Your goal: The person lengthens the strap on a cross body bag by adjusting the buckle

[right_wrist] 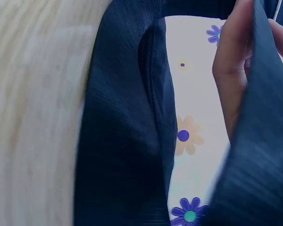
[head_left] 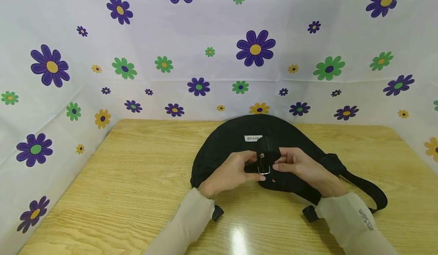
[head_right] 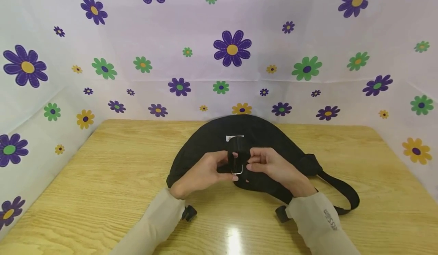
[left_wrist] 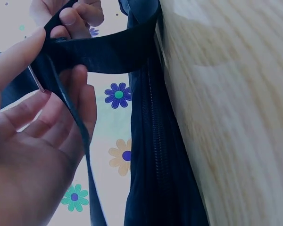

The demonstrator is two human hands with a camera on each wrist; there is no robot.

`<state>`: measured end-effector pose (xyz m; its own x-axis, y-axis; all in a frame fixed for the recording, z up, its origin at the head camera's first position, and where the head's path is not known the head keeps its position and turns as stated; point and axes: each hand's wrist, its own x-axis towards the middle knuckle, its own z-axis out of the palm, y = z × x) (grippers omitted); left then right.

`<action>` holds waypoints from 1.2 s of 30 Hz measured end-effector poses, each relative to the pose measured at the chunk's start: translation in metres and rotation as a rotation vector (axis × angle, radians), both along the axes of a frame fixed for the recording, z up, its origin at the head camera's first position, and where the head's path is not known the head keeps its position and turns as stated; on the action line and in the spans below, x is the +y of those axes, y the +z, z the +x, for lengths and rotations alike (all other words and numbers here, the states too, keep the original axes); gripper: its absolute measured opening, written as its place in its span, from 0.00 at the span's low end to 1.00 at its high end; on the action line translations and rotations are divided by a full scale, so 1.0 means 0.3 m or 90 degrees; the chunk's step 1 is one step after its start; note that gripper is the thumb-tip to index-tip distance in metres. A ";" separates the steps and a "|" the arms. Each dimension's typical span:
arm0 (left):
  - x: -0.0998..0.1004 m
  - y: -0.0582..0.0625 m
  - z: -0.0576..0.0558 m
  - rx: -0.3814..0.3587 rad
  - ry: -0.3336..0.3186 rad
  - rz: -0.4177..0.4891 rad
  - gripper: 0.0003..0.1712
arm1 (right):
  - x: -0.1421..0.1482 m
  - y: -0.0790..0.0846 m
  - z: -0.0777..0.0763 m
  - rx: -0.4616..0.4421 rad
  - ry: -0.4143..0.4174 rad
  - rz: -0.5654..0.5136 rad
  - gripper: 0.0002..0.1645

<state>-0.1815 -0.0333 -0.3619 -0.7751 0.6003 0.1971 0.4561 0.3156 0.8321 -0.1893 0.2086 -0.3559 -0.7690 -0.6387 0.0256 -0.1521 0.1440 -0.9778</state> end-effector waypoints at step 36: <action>-0.016 0.000 -0.008 0.013 0.008 0.012 0.24 | 0.024 0.017 -0.001 -0.022 -0.025 0.089 0.32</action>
